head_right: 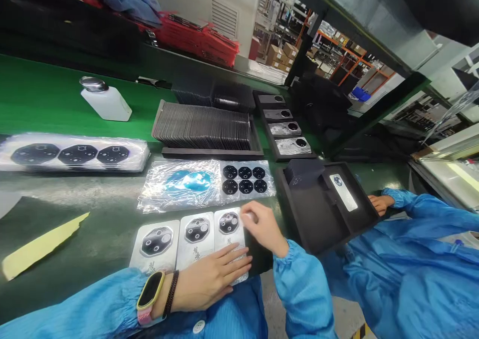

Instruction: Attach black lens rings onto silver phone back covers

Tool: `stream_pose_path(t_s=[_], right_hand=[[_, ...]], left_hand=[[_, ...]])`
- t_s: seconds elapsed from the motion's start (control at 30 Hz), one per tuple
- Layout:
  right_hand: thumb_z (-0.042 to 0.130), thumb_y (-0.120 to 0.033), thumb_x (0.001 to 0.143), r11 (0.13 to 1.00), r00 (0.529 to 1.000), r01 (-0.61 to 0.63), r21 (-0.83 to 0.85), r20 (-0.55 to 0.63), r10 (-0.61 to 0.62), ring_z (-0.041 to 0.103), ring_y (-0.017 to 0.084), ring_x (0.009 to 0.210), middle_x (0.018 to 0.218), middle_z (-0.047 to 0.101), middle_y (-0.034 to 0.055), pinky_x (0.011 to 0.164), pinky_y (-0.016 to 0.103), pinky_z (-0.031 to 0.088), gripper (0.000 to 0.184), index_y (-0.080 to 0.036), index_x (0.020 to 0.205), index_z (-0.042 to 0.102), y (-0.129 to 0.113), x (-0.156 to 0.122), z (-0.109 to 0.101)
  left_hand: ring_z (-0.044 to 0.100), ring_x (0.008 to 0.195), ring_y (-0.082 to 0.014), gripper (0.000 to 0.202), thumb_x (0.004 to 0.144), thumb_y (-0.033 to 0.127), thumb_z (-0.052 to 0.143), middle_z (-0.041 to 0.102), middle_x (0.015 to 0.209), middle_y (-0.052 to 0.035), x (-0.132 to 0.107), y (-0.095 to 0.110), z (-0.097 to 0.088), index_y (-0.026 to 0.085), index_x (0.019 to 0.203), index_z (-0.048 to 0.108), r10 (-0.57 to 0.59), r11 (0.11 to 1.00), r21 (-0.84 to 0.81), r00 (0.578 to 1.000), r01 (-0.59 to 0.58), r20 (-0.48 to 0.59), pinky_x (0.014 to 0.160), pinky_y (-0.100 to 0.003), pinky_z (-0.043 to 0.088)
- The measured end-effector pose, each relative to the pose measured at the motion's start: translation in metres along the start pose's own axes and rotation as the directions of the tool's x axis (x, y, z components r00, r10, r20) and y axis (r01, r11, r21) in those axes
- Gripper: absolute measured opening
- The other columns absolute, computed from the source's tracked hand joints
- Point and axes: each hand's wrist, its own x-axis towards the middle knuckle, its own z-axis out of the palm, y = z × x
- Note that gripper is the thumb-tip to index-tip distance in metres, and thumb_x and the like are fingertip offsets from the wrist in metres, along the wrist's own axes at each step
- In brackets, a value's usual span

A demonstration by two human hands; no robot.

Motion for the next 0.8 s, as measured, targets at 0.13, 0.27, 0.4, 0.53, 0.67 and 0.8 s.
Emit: stream_pose_path(t_s=[0.13,0.27,0.4,0.53,0.67,0.8], right_hand=[[0.06,-0.041,0.078,0.918,0.965,-0.241,0.314,-0.023,0.261,0.042,0.01,0.053,0.06,0.048,-0.0045,0.053,0.025,0.038,0.024,-0.02,0.068,0.054,0.01,-0.028,-0.011],[0.068,-0.053,0.071,0.814,0.921,-0.366,0.451,0.049,0.387,0.038,0.009,0.051,0.058,0.043,-0.0054,0.049,0.023,0.035,0.036,-0.02,0.066,0.054,0.019,-0.06,-0.006],[0.072,-0.058,0.065,0.719,0.88,-0.44,0.538,0.099,0.464,0.038,0.01,0.052,0.06,0.047,-0.0038,0.05,0.024,0.034,0.041,-0.02,0.067,0.057,0.02,-0.083,-0.001],[0.078,-0.051,0.06,0.566,0.839,-0.493,0.661,0.189,0.509,0.039,0.008,0.054,0.074,0.059,0.0016,0.053,0.024,0.033,0.04,-0.018,0.061,0.057,0.016,-0.091,0.001],[0.083,-0.046,0.056,0.312,0.835,-0.503,0.806,0.361,0.415,0.03,0.006,0.046,0.054,0.051,-0.0039,0.045,0.021,0.022,0.042,-0.018,0.059,0.052,0.014,-0.08,0.009],[0.081,-0.041,0.061,0.309,0.881,-0.446,0.84,0.351,0.317,0.03,0.005,0.043,0.047,0.044,-0.0069,0.042,0.02,0.017,0.038,-0.017,0.06,0.052,0.003,-0.067,0.012]], left_hand=[[0.04,0.135,-0.0303,0.052,0.091,0.029,0.047,0.049,0.141,-0.0155,-0.001,0.0,-0.003,0.004,0.136,0.043,0.022,1.0,0.009,0.999,-0.023,0.025,0.112,-0.048,0.031],[0.045,0.131,-0.031,0.045,0.091,0.019,0.045,0.054,0.136,-0.0166,-0.003,0.003,0.003,0.003,0.133,0.047,0.037,0.994,0.101,0.999,-0.033,-0.037,0.109,-0.049,0.035],[0.052,0.125,-0.0314,0.037,0.092,0.011,0.04,0.062,0.128,-0.0145,-0.004,0.01,0.005,0.005,0.125,0.054,0.067,0.975,0.217,0.993,-0.044,-0.101,0.105,-0.046,0.041],[0.055,0.121,-0.0333,0.036,0.093,0.01,0.037,0.065,0.123,-0.0153,-0.005,0.016,-0.003,0.004,0.123,0.056,0.126,0.962,0.265,0.972,-0.07,-0.2,0.104,-0.047,0.041],[0.062,0.111,-0.0321,0.035,0.09,0.006,0.037,0.07,0.112,-0.0161,-0.008,0.018,-0.012,0.002,0.114,0.063,0.263,0.927,0.351,0.897,-0.134,-0.354,0.106,-0.048,0.04],[0.064,0.107,-0.0262,0.027,0.088,0.01,0.047,0.075,0.103,-0.0077,-0.012,0.024,-0.02,0.01,0.099,0.071,0.418,0.872,0.435,0.802,-0.223,-0.426,0.104,-0.041,0.046]])
